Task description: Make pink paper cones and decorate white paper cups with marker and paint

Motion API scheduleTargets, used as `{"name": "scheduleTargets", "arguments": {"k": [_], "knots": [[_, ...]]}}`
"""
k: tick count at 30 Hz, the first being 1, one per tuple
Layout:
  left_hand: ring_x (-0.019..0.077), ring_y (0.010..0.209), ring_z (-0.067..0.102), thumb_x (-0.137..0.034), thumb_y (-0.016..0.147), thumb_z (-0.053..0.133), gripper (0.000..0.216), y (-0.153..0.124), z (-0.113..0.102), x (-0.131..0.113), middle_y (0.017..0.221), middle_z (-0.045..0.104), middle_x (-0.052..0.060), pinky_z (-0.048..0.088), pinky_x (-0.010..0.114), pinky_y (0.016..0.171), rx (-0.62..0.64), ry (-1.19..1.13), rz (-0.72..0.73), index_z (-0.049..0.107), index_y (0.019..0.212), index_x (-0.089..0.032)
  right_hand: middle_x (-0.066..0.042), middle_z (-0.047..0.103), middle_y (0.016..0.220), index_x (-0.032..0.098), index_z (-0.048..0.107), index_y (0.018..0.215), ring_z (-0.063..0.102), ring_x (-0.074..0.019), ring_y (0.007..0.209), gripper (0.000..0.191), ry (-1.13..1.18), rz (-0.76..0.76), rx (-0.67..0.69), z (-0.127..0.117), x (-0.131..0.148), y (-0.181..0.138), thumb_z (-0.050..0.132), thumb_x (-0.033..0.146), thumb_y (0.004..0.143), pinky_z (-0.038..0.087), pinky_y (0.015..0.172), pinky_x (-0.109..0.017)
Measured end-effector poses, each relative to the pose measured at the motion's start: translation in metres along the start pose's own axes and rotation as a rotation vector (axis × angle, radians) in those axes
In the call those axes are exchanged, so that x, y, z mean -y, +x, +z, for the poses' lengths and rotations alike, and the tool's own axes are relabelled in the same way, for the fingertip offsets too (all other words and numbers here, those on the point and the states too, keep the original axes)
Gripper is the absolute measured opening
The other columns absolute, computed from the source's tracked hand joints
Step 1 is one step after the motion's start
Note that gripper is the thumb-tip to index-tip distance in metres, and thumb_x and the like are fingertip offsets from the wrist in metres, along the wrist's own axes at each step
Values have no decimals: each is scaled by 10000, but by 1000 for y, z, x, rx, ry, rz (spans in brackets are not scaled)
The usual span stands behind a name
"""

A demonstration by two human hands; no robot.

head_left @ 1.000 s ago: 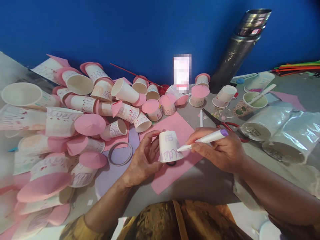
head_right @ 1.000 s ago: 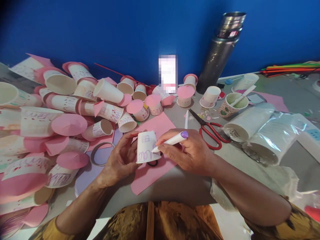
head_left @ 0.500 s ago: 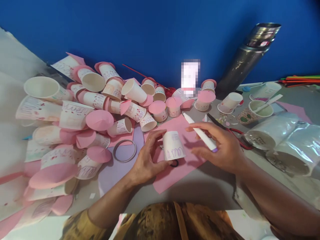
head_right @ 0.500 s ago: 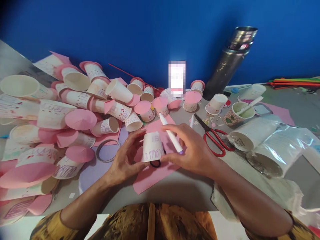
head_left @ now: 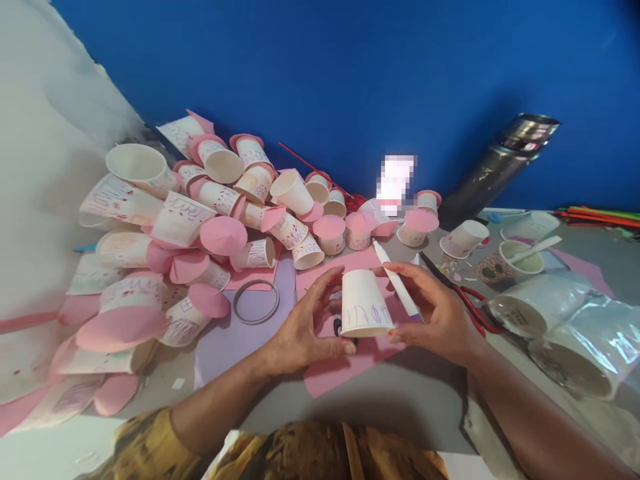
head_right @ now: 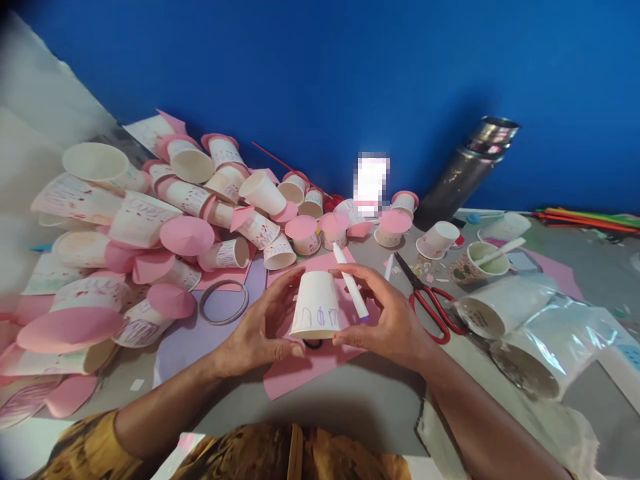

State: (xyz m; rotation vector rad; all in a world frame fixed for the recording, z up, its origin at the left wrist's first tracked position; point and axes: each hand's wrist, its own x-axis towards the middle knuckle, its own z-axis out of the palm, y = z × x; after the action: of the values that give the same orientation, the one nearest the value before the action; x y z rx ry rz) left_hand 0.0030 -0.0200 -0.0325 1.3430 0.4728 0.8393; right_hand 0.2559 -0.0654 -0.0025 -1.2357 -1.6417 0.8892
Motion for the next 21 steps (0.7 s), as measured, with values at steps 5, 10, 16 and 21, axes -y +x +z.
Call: {"name": "scheduleTargets", "arguments": {"k": [5, 10, 16, 21], "knots": [[352, 1412, 527, -291, 692, 966, 860, 2, 0, -3, 1510, 545, 147, 443, 525, 1167, -48, -121, -56, 516, 1426, -278, -140, 630, 1477, 290, 561, 1466, 645, -315, 1253, 879, 78, 78, -8, 9, -10, -1, 934, 538, 709, 555, 1051, -452], [351, 1400, 505, -295, 721, 922, 847, 1, -1, -14, 1511, 484, 151, 432, 554, 1176, -244, 367, 33, 483, 1445, -272, -108, 579, 1549, 341, 508, 1507, 577, -313, 1367, 814, 30, 32, -1, 7, -17, 3, 886, 492, 802, 515, 1109, -444], [325, 1275, 541, -262, 740, 856, 863, -1, 5, -13, 1334, 468, 142, 533, 543, 1076, -151, 814, 91, 439, 1495, -234, -121, 551, 1540, 320, 453, 1558, 533, -337, 1386, 900, -260, -112, 76, 10, -13, 4, 898, 453, 787, 510, 1107, -467], [328, 1310, 531, -290, 767, 863, 1003, -5, 5, -12, 1382, 474, 146, 533, 543, 1089, -37, 740, 116, 299, 1596, -273, -86, 636, 1402, 330, 531, 1488, 587, -294, 1296, 793, -263, -148, 138, 12, -10, 1, 890, 290, 782, 511, 1095, -434]]}}
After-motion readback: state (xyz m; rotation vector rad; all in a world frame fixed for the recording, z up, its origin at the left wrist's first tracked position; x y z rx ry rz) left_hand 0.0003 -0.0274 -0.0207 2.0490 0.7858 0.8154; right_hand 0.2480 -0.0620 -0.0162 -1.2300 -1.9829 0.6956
